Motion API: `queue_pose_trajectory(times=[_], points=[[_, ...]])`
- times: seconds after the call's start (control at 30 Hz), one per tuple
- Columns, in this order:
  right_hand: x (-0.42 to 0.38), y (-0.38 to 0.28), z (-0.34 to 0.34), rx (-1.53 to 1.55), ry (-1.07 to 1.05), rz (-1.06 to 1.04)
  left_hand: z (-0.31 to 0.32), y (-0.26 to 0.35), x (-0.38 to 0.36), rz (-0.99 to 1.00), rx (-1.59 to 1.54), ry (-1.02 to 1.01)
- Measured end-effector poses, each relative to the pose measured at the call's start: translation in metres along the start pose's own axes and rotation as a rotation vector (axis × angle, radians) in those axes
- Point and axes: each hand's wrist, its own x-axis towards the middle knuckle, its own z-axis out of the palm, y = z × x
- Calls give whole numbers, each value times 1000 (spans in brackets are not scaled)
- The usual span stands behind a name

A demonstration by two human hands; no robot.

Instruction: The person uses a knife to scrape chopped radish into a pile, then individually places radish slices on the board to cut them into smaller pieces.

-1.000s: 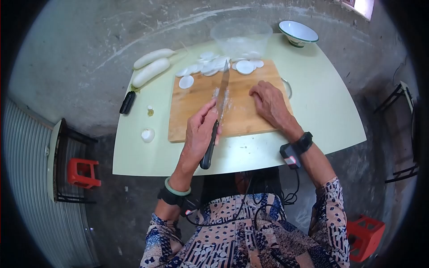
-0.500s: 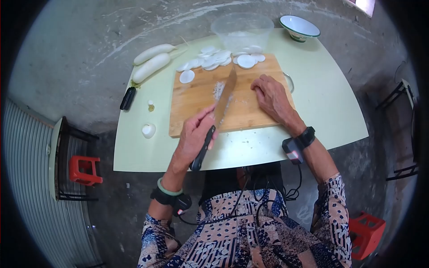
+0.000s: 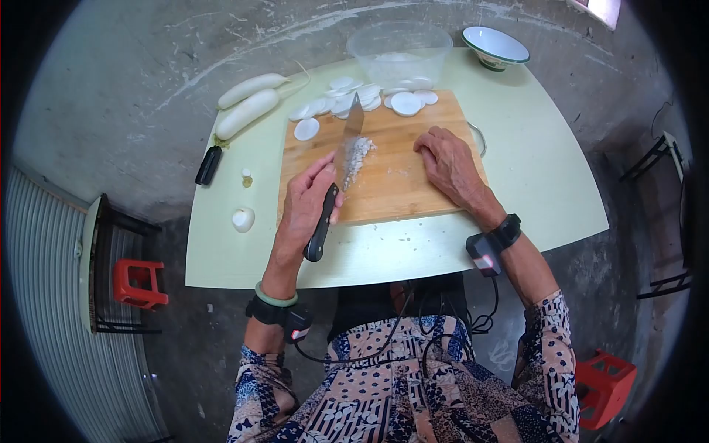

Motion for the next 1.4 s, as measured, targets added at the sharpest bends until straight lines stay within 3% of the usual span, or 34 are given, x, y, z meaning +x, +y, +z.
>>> queue_pose_trajectory(times=[1.4], points=[[-1,-1,-2,50,13,-5,10,-4,6,17,-26,63]])
